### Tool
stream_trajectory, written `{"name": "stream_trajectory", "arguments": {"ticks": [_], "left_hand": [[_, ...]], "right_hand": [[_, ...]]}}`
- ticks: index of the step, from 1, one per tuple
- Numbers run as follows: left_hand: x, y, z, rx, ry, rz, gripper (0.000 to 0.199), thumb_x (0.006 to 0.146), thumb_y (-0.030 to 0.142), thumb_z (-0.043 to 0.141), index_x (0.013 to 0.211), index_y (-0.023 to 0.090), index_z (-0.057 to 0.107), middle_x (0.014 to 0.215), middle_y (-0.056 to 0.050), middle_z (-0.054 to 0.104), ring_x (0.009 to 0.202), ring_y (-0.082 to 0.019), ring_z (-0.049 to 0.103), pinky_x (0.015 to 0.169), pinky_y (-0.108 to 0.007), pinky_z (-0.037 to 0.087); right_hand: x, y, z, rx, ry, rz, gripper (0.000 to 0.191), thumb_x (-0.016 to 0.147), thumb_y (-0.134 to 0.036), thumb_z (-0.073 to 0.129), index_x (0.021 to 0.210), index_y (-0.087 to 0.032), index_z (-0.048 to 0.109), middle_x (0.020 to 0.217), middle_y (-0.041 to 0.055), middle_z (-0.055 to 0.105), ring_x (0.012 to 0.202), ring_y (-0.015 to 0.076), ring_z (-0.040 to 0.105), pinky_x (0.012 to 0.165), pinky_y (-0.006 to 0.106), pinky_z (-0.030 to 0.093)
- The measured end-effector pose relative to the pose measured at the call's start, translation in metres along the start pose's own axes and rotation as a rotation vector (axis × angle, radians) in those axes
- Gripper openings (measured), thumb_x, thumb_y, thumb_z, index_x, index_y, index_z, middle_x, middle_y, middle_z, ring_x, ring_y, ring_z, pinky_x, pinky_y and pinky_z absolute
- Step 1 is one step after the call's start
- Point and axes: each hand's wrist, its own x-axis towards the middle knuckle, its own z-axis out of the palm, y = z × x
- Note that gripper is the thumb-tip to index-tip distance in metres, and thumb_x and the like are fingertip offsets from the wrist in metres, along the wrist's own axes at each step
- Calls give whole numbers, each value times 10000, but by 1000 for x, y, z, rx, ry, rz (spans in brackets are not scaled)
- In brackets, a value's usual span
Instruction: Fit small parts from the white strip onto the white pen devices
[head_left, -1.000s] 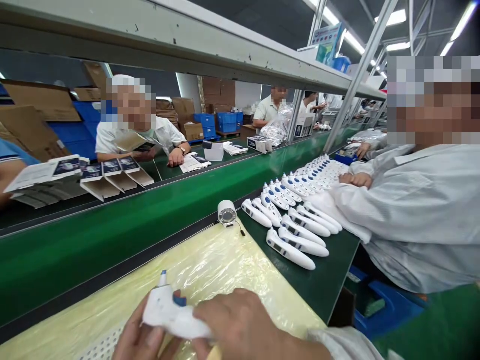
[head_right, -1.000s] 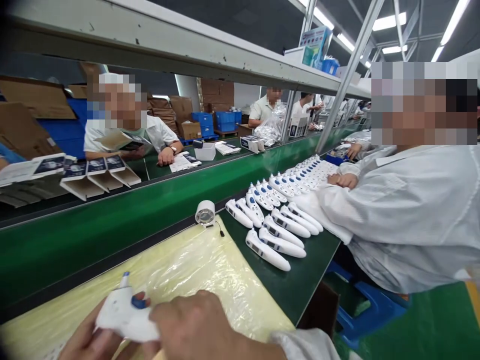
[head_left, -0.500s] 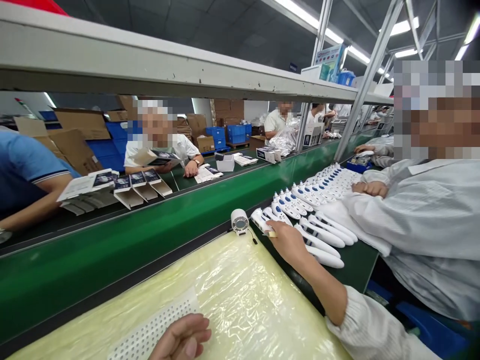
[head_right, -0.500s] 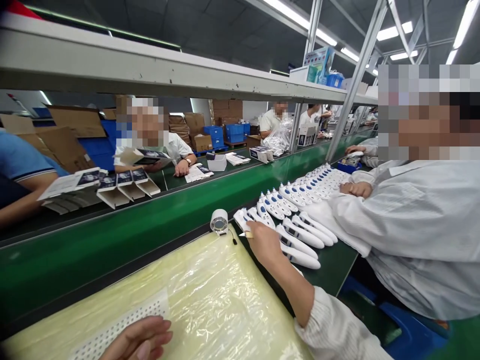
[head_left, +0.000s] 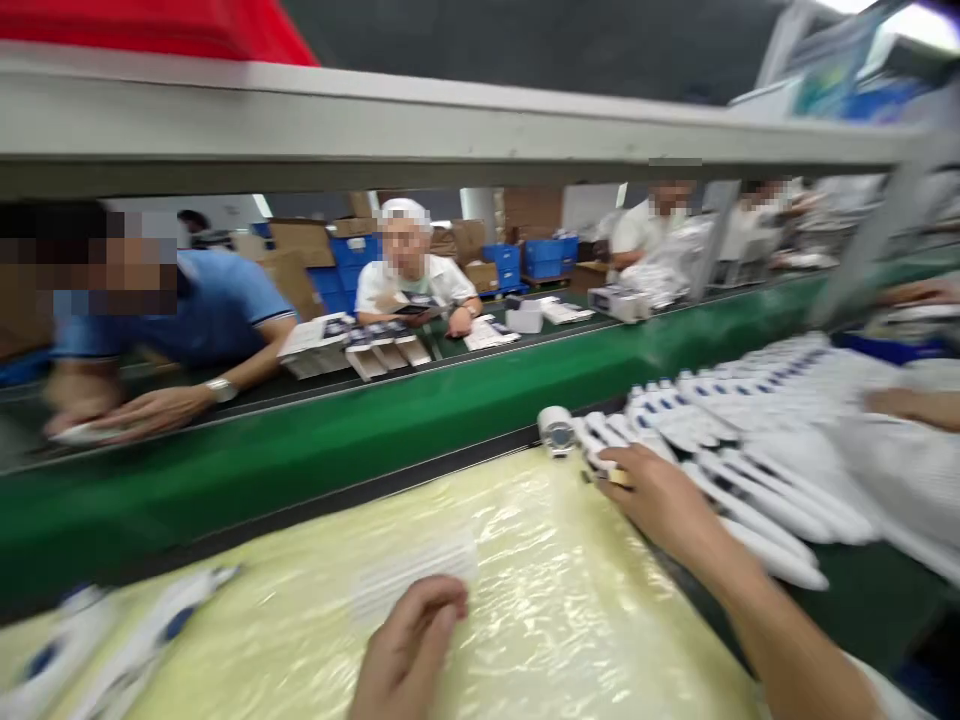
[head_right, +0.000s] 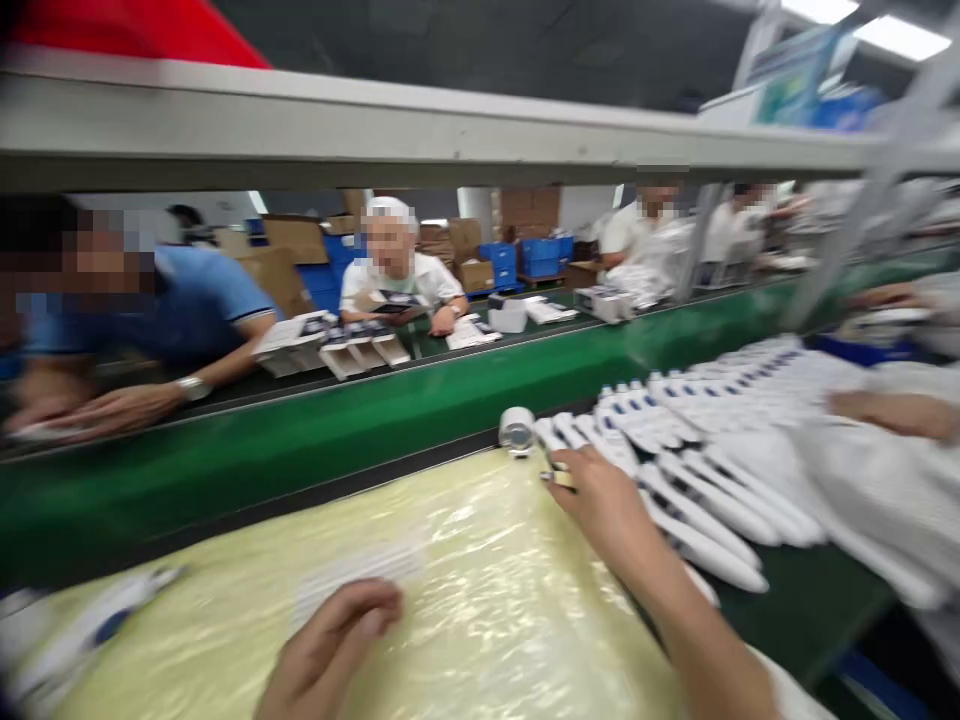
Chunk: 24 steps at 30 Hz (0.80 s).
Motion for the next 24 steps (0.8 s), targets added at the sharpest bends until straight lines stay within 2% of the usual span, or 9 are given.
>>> {"name": "stream_trajectory", "arguments": {"ticks": [4,6,8,10,12,15,18,21,24], "left_hand": [[1,9,4,257,-63,150,223,913,328,480,935,237,683,881,-26,714,842,-157,687,767,-238,566],[12,12,-12,445,47,191,242,906,311,467,985,245,685,983,-33,722,925,-169,684,828,-272,570],[25,15,-45,582,241,197,292,890,310,474,1089,231,672,1168,-73,685,1123,-221,621,1022,-370,500],[36,14,-92,686,494,154,375,874,258,456,1195,160,623,1335,-151,585,1331,-294,457,1181,-497,307],[40,8,-142,759,722,55,465,846,203,456,1283,74,545,1380,-235,520,1395,-370,358,1184,-603,226],[34,-6,-197,807,878,-125,544,849,193,487,1354,-7,463,1317,-291,551,1298,-415,480,1106,-629,342],[23,-17,-224,854,919,-222,490,927,195,483,1394,53,446,1298,-225,593,1217,-329,575,1057,-540,451],[20,-21,-238,941,963,-289,435,976,213,495,1401,129,447,1348,-155,567,1280,-278,528,1098,-523,419],[21,-26,-249,994,927,-443,354,944,275,605,1267,137,559,1252,-118,611,1177,-265,588,1031,-514,477]], "right_hand": [[-19,-41,0,285,-274,-281,403,928,-561,544,1276,-367,602,1283,14,598,1086,257,606,846,315,490],[-21,-63,12,401,-436,-367,401,918,-606,525,1252,-401,610,1287,-15,600,1106,253,594,890,324,486],[-17,-79,29,487,-523,-370,408,907,-605,509,1219,-372,631,1268,-3,617,1097,262,601,896,341,493],[-10,-83,49,556,-534,-304,459,871,-611,513,1203,-321,642,1255,32,632,1103,284,608,881,357,511],[0,-77,65,603,-495,-212,534,823,-638,542,1215,-288,636,1259,63,639,1154,313,596,894,371,523],[10,-64,76,639,-399,-102,656,789,-715,546,1282,-285,597,1314,81,615,1263,334,534,947,392,517],[12,-60,78,633,-341,-90,704,814,-776,464,1317,-295,567,1343,83,591,1263,329,537,959,417,516],[9,-60,78,591,-326,-149,690,835,-782,418,1285,-290,596,1340,90,589,1181,332,594,941,444,525],[7,-59,81,566,-325,-175,673,852,-773,407,1264,-284,616,1341,105,585,1144,341,612,917,459,532]]}}
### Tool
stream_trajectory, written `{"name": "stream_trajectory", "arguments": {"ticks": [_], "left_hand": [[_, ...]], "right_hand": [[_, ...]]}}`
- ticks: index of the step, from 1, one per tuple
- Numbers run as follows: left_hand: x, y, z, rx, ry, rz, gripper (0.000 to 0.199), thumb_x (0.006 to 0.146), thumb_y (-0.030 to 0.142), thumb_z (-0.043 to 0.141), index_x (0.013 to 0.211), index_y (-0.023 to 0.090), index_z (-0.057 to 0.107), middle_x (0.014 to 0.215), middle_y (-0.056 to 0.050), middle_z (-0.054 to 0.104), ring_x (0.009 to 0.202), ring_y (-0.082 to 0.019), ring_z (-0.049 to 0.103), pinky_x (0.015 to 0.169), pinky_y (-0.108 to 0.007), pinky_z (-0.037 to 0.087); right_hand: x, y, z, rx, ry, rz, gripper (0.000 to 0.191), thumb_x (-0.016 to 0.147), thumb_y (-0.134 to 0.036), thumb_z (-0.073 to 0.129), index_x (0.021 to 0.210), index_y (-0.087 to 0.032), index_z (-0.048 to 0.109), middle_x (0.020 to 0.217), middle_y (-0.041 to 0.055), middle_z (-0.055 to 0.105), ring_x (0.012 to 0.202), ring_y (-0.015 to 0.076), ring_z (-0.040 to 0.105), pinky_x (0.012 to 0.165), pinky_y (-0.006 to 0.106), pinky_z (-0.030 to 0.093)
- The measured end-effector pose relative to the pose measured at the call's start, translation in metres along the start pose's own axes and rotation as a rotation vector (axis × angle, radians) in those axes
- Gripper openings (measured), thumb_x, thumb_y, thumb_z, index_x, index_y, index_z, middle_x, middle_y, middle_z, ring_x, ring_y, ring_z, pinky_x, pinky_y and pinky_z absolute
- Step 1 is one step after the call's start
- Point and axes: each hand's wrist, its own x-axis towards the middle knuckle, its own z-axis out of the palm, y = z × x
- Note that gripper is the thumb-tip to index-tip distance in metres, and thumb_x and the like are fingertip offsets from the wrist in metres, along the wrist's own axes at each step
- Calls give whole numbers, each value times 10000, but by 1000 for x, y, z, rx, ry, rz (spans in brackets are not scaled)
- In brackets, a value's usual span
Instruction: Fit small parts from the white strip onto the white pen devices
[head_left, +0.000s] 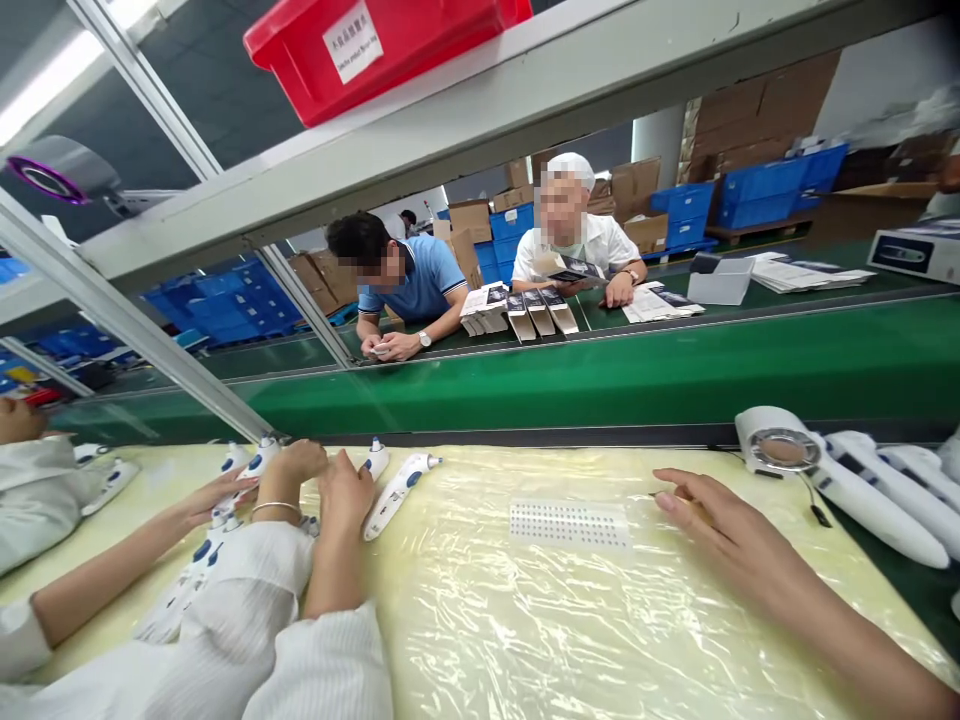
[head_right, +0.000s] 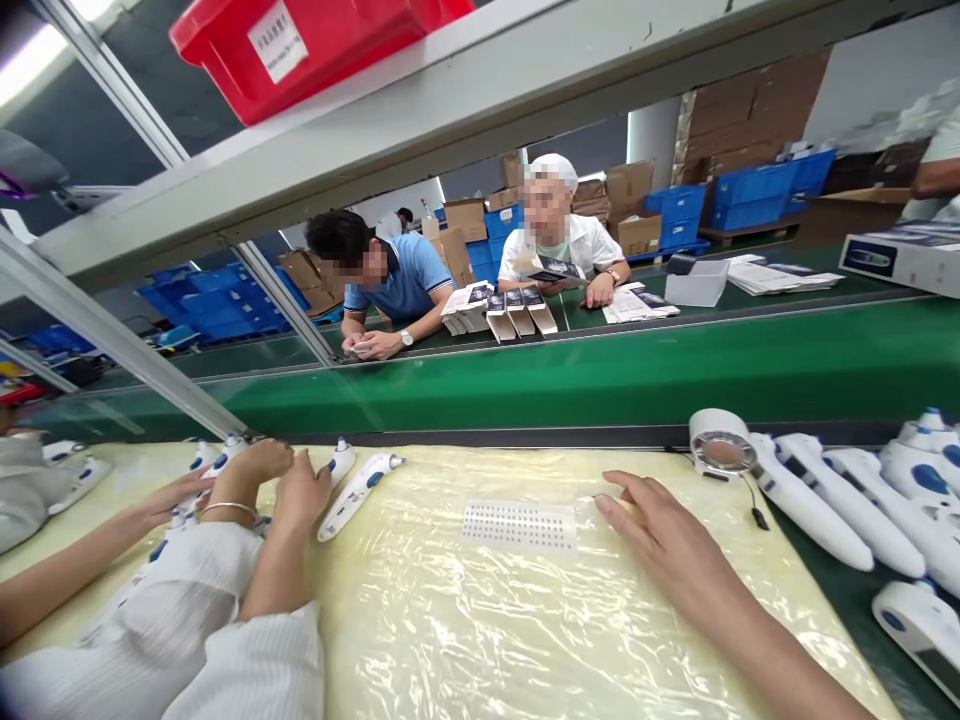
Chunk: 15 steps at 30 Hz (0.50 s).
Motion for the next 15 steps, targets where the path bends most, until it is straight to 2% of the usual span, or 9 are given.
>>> {"name": "stream_trajectory", "arguments": {"ticks": [3,6,9,11,13,15], "left_hand": [[0,-4,3,66,-101,-40,216,911,274,660,1076,137,634,1075,-67,657,1005,-217,643,918,-441,540],[-13,4,-3,58,-79,-2,221,910,215,635,1109,120,619,1088,-91,637,1018,-238,632,921,-453,529],[-36,29,-19,-20,60,93,465,901,137,551,1355,82,472,1265,-203,514,1188,-345,543,1005,-517,456],[-55,50,-29,-105,127,163,566,882,135,526,1433,101,397,1293,-218,458,1231,-385,493,1026,-529,422],[-74,70,-35,-215,126,222,556,862,160,537,1409,135,439,1252,-189,475,1208,-383,496,1012,-517,426],[-91,87,-36,-342,71,273,509,845,176,541,1351,141,495,1239,-171,498,1200,-363,499,1008,-482,431]], "right_hand": [[1,5,1,-11,-1,-22,643,863,-761,416,1225,-280,642,1329,115,590,1136,347,614,905,460,536],[3,7,1,-29,-4,-47,627,870,-763,412,1193,-284,658,1312,112,597,1133,346,612,906,459,534],[3,6,0,-44,-25,-30,654,848,-796,403,1174,-294,667,1299,101,599,1136,345,606,919,468,530],[3,4,1,-43,-32,-14,679,831,-817,399,1169,-294,669,1291,100,599,1127,347,606,916,475,529],[3,4,2,-37,-37,-11,683,828,-815,398,1171,-288,666,1283,101,597,1122,343,605,917,478,524],[3,3,2,-34,-44,-22,662,838,-794,403,1173,-284,660,1282,99,592,1127,336,598,931,476,512]]}}
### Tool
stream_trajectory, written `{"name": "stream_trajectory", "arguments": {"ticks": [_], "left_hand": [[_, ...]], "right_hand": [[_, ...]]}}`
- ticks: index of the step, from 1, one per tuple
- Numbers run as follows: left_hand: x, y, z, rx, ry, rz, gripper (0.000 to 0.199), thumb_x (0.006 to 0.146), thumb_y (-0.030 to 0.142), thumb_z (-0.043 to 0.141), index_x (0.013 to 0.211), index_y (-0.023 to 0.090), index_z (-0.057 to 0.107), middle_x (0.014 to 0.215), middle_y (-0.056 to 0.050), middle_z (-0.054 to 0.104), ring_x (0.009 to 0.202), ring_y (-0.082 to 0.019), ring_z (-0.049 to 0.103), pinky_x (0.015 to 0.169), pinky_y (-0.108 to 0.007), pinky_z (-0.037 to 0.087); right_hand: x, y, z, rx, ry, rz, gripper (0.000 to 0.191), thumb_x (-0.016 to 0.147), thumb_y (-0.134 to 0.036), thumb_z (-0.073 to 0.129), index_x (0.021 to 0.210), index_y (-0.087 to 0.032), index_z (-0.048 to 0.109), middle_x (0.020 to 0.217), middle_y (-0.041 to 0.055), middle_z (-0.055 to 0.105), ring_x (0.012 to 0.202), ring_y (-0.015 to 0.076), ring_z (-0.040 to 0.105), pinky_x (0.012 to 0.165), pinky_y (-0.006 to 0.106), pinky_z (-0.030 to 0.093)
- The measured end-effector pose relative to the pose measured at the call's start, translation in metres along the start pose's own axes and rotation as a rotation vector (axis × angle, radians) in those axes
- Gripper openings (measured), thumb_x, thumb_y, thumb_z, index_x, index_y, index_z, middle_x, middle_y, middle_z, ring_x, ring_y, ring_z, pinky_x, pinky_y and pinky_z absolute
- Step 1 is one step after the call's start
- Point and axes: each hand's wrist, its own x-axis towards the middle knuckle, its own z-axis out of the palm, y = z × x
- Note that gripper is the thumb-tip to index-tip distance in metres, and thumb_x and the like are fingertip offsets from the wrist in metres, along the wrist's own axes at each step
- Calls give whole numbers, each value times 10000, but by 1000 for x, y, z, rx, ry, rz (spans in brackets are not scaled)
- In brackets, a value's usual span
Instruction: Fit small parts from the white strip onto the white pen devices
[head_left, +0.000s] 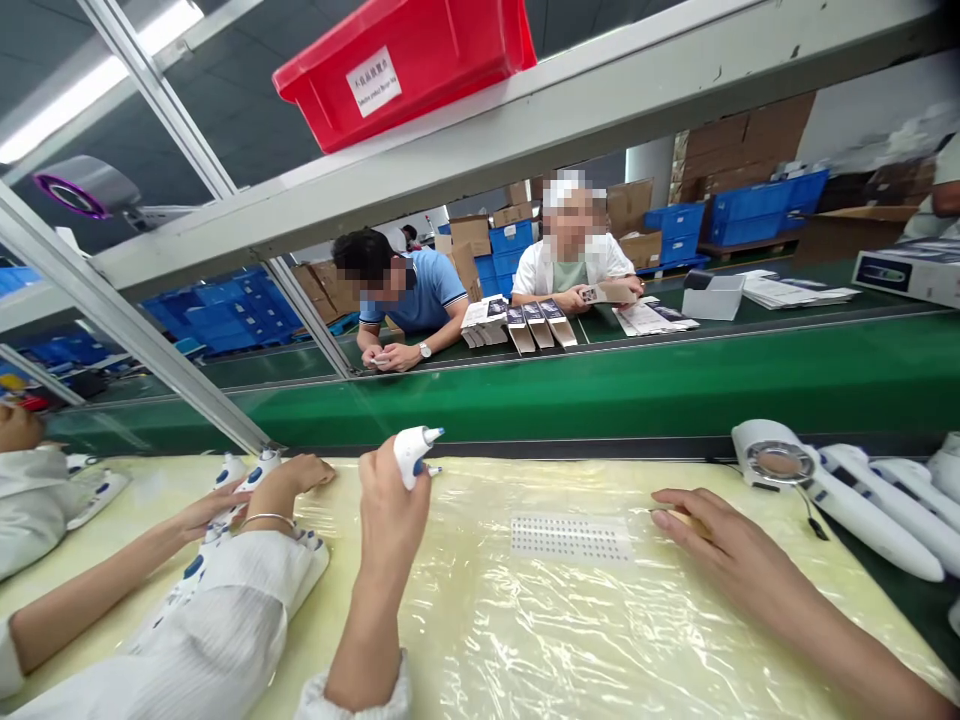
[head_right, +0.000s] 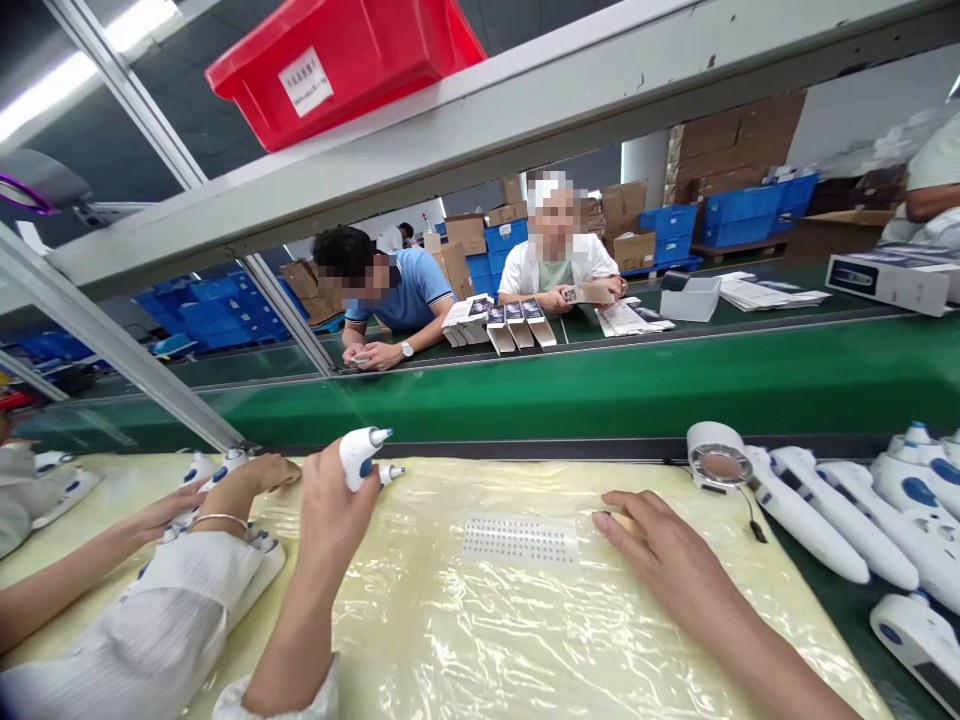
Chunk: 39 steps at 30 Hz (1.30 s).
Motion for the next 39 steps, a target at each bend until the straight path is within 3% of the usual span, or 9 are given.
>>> {"name": "stream_trajectory", "arguments": {"ticks": [5,10,14,18,23,28,39], "left_hand": [[-23,26,14,-385,-188,-56,587,817,279,612,1377,246,438,1274,-100,544,1186,-300,508,1038,-428,386],[-50,52,38,-899,-595,-336,386,763,432,634,1072,230,519,831,-2,572,722,-171,576,706,-310,504],[-79,71,65,-1125,-804,-551,262,815,366,584,1012,199,539,881,-34,633,656,-130,592,613,-257,507],[-96,79,78,-1152,-823,-671,242,896,259,553,1129,192,545,1133,-99,674,770,-142,669,634,-242,532],[-99,79,76,-1127,-845,-743,259,948,247,543,1204,204,538,1226,-116,667,1069,-234,676,863,-339,561],[-100,77,78,-1125,-871,-732,252,959,272,545,1204,212,560,1226,-104,675,1125,-238,654,961,-375,529],[-99,76,79,-1121,-865,-745,245,953,276,554,1188,208,566,1233,-107,670,1124,-244,653,952,-373,540]], "right_hand": [[0,-5,-2,-14,9,-10,588,882,-722,413,1170,-271,654,1281,105,581,1126,330,596,932,467,507],[-4,-17,0,-19,79,-115,475,971,-536,353,1202,-223,625,1209,113,604,1115,297,597,967,445,481],[-7,-24,9,-83,99,-200,336,1015,-407,380,1173,-239,624,1157,94,623,1057,271,604,904,416,483],[-11,-33,12,-263,66,-226,195,992,-226,468,999,-220,663,1048,68,656,974,245,613,872,407,445],[-14,-42,11,-363,24,-189,129,933,-143,594,878,-209,690,887,22,663,877,217,619,841,373,426],[-17,-44,9,-390,-18,-182,150,940,-126,605,883,-215,710,846,6,661,808,189,623,738,313,434],[-16,-47,14,-407,11,-168,104,924,-172,654,858,-219,720,843,13,662,795,196,620,727,307,427]]}}
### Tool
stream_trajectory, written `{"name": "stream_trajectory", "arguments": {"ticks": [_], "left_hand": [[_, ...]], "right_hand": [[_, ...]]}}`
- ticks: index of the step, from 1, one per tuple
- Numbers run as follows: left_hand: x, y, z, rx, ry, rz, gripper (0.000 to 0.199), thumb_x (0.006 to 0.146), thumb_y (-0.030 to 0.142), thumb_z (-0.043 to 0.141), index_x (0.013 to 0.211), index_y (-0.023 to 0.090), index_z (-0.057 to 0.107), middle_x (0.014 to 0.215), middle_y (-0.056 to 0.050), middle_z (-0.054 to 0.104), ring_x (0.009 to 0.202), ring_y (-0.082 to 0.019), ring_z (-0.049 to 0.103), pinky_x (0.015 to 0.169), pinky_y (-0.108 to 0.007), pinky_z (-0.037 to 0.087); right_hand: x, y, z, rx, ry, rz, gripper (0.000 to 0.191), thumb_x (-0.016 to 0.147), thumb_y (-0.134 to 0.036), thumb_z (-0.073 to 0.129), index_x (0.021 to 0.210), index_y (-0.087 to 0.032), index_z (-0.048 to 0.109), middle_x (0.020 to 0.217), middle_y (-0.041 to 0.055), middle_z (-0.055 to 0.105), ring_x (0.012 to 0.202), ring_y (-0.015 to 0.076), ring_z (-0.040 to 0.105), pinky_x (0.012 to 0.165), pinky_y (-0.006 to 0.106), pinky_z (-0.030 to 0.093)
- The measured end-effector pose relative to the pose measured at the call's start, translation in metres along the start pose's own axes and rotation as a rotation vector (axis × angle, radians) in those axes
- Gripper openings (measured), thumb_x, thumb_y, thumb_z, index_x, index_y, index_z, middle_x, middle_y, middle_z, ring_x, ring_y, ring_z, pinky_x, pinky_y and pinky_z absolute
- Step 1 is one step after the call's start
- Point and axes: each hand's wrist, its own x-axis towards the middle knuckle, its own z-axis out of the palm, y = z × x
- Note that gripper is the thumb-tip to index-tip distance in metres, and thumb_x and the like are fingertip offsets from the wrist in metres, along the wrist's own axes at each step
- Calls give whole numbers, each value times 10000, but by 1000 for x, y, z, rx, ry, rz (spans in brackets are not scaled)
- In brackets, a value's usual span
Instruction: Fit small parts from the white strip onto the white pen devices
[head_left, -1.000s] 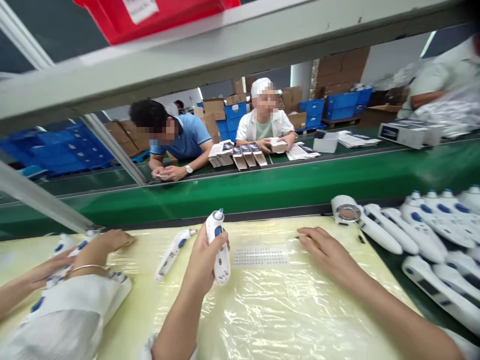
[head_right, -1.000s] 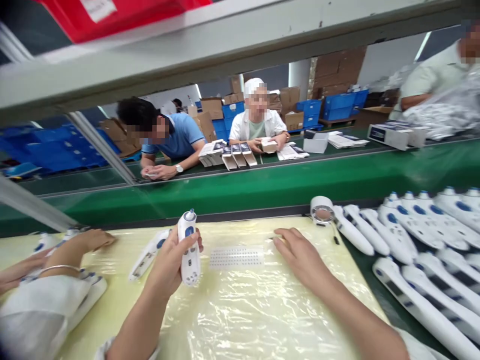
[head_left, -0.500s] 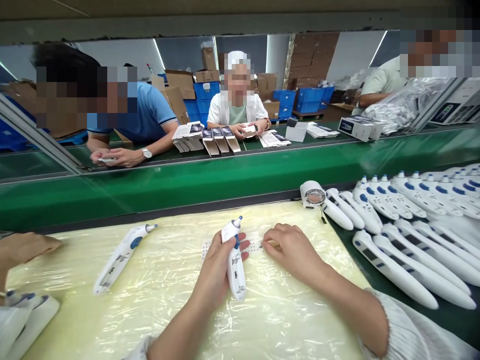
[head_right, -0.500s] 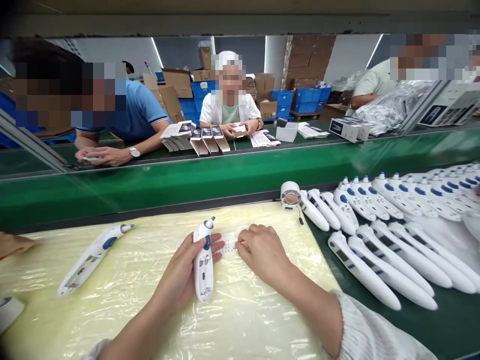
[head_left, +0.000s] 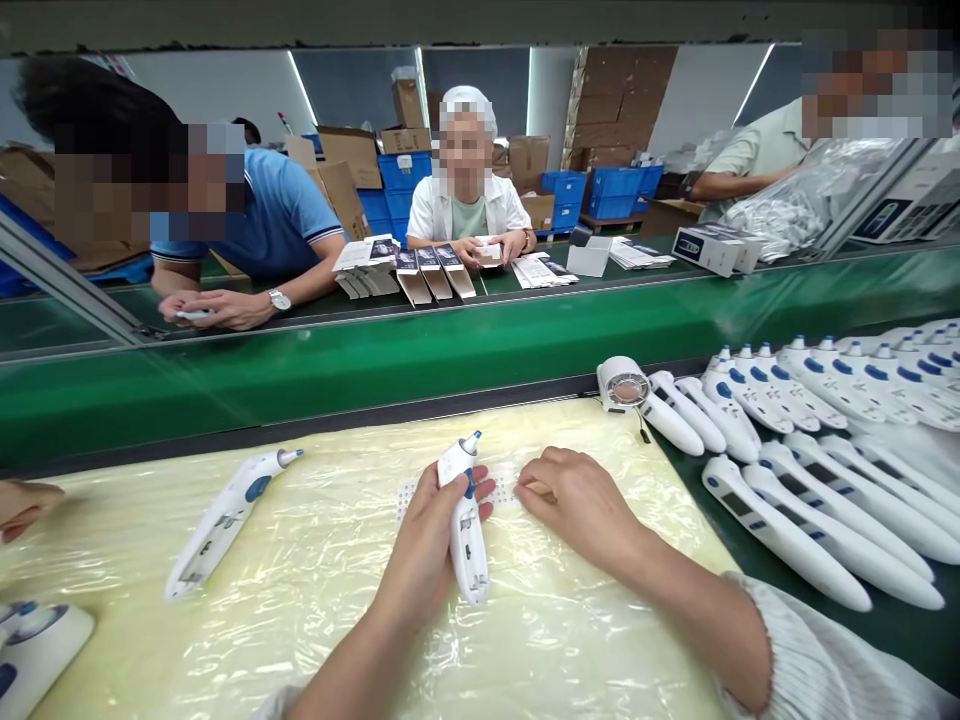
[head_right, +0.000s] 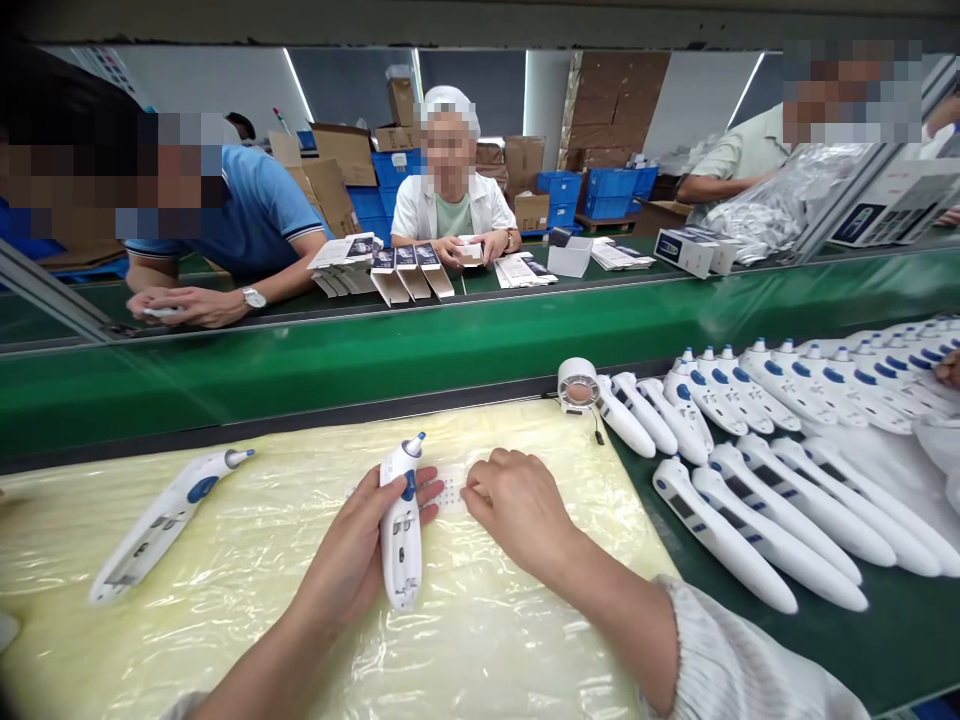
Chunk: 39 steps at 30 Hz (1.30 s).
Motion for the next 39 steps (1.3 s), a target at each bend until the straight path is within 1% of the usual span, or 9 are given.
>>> {"name": "stream_trajectory", "arguments": {"ticks": [4,8,11,15,18,22,24,30,39], "left_hand": [[-1,-1,0,-5,-7,5,243,947,273,563,1181,208,567,1230,-108,668,1121,-241,652,947,-366,541],[0,-2,-1,3,-21,14,259,940,285,568,1186,205,561,1235,-109,657,1100,-226,653,936,-350,544],[1,-1,-2,13,-29,45,346,901,283,621,1225,220,520,1112,-83,677,959,-194,678,879,-341,559],[-2,0,-2,58,-111,99,576,779,280,746,1273,310,450,862,28,626,711,-131,621,713,-296,558],[-6,-1,0,143,-131,97,506,770,294,729,1209,287,476,891,20,612,768,-143,627,706,-279,536],[-12,-1,7,177,-82,82,458,762,312,704,1157,254,479,1080,-36,607,1023,-232,643,792,-323,539],[-13,0,9,183,-74,73,475,749,337,717,1152,249,481,1113,-51,603,1072,-258,628,813,-343,541],[-13,1,10,190,-83,73,487,745,354,728,1154,252,486,1084,-45,608,1002,-216,622,819,-336,534],[-12,-1,10,181,-80,69,489,732,368,737,1142,261,493,1074,-36,614,962,-198,621,827,-337,530]], "right_hand": [[1,1,2,3,11,17,26,889,-205,711,868,-217,720,856,18,665,802,209,618,752,329,429],[2,1,3,32,21,31,47,874,-185,712,839,-214,723,828,18,654,782,209,609,747,331,426],[2,1,0,93,30,52,60,865,-191,716,818,-229,720,837,-1,662,770,185,619,694,292,427],[-3,5,-11,347,87,73,71,842,-228,729,776,-232,703,868,-14,685,807,173,645,707,265,455],[-8,7,-19,518,142,53,73,828,-242,745,770,-231,702,858,-12,682,828,185,645,730,277,461],[-8,9,-19,306,71,40,71,874,-182,714,852,-247,736,899,0,677,848,192,634,747,302,445],[-6,9,-14,226,24,31,111,892,-142,689,869,-236,743,903,12,674,839,191,631,766,313,447],[0,4,-4,100,14,-31,157,912,-90,651,854,-205,740,864,21,664,845,190,627,813,349,434],[-2,3,-2,93,1,-7,152,899,-93,656,837,-207,734,858,16,655,812,176,623,782,329,425]]}}
